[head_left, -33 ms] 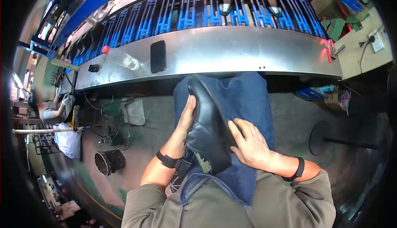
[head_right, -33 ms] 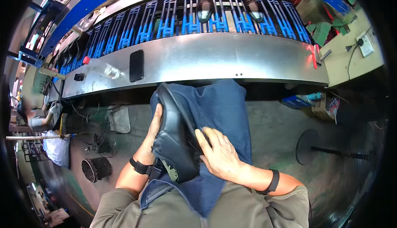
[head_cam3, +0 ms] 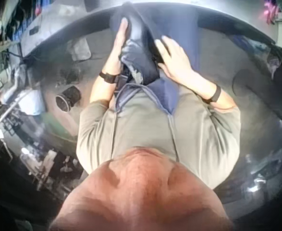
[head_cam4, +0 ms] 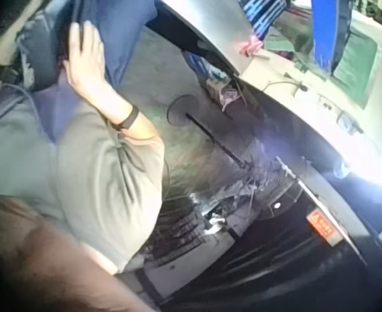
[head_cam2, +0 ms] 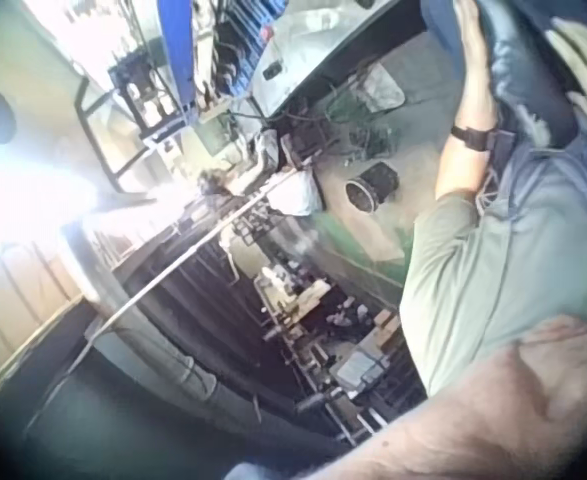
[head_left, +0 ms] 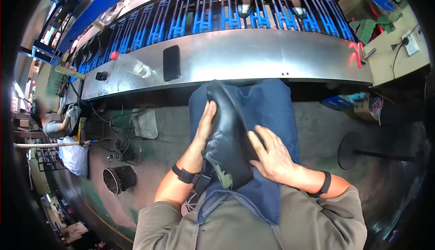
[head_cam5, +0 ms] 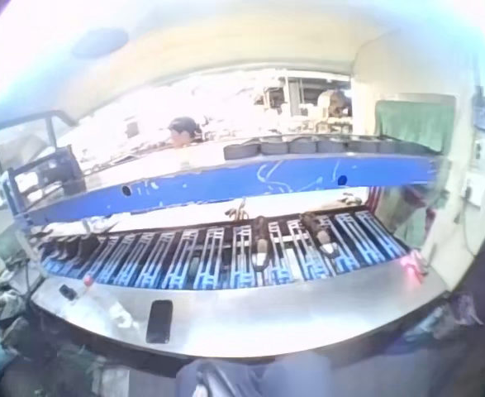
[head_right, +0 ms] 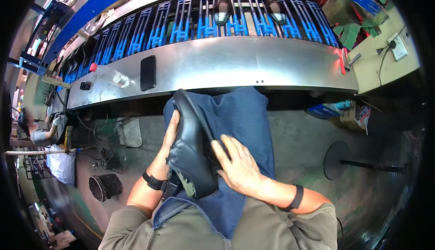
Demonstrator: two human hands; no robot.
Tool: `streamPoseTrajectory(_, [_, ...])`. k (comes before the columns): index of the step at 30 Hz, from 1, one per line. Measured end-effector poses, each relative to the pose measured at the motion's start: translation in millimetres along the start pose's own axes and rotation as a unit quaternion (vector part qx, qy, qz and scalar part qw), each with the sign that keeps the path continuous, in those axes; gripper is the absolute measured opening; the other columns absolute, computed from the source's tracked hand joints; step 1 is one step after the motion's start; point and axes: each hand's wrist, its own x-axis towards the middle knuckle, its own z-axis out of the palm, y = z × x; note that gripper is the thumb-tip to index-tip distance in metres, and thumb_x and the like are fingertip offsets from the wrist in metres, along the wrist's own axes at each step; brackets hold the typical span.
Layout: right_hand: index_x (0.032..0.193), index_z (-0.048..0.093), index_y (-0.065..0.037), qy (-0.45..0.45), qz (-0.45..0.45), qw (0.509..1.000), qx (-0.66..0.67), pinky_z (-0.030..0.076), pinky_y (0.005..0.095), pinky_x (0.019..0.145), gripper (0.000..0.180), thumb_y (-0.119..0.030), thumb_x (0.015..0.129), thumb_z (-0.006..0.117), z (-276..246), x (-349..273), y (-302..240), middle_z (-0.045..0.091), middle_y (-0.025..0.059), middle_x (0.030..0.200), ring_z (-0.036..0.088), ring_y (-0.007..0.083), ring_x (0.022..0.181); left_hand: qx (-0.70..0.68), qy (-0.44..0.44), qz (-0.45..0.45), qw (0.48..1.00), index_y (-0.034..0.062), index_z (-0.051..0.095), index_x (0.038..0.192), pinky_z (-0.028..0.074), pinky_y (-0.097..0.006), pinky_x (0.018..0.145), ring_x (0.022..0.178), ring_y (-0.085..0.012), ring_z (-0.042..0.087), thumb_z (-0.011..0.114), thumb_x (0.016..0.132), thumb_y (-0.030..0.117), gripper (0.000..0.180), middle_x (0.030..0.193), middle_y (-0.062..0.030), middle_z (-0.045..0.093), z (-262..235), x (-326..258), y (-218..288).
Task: Inspecting black leather shoes and placing them onto a conveyor belt.
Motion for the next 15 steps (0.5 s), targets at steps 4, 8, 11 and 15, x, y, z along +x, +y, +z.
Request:
streamPoseTrajectory(4, [0.14,0.053,-0.017,0.153,-0.191,0.968,-0.048,0.041,0.0519,0.109,0.062,-0.009,0.08,0.062,8.9,29.8,11.3,0.043,0.0207,0.147,0.045,0.0411,0.134,-0.001,-0.011,-0.04,0.999,0.004,0.063,0.122,0.06,-0.036,0.08,0.09,-0.0211,0.072,0.053,0.102,0.049,0.051,0.108,-0.0113,0.072,37.5,20.2,31.1])
streamPoseTrajectory(8, [0.133,0.056,-0.019,0.207,-0.377,0.903,0.008,0.038,0.0531,0.11,0.049,-0.014,0.085,0.063,-38.2,75.1,6.5,0.049,0.0175,0.144,0.048,0.0395,0.132,-0.009,-0.027,0.024,0.999,0.0031,0.062,0.125,0.057,-0.035,0.088,0.095,-0.0224,0.069,0.054,0.101,0.041,0.046,0.109,-0.0115,0.071,67.7,-10.3,60.9])
streamPoseTrajectory(11, [0.134,0.052,-0.015,0.263,-0.351,0.886,0.152,0.037,0.0586,0.107,0.07,-0.011,0.068,0.076,-63.6,98.8,-6.1,0.048,0.0211,0.143,0.051,0.0427,0.128,0.441,-0.026,0.099,0.892,-0.0033,0.052,0.138,0.054,-0.028,0.079,0.097,-0.0161,0.065,0.052,0.105,0.035,0.05,0.112,-0.0092,0.067,39.5,-27.7,69.9])
streamPoseTrajectory(15, [0.144,0.042,-0.009,0.193,0.013,0.918,0.347,0.043,0.0437,0.107,0.081,-0.013,0.074,0.083,-39.6,118.3,21.8,0.052,0.02,0.138,0.054,0.0369,0.126,0.391,-0.064,0.41,0.822,-0.0056,0.05,0.14,0.049,-0.034,0.091,0.101,-0.0222,0.06,0.056,0.097,0.056,0.075,0.124,-0.0158,0.056,30.4,-21.2,41.2])
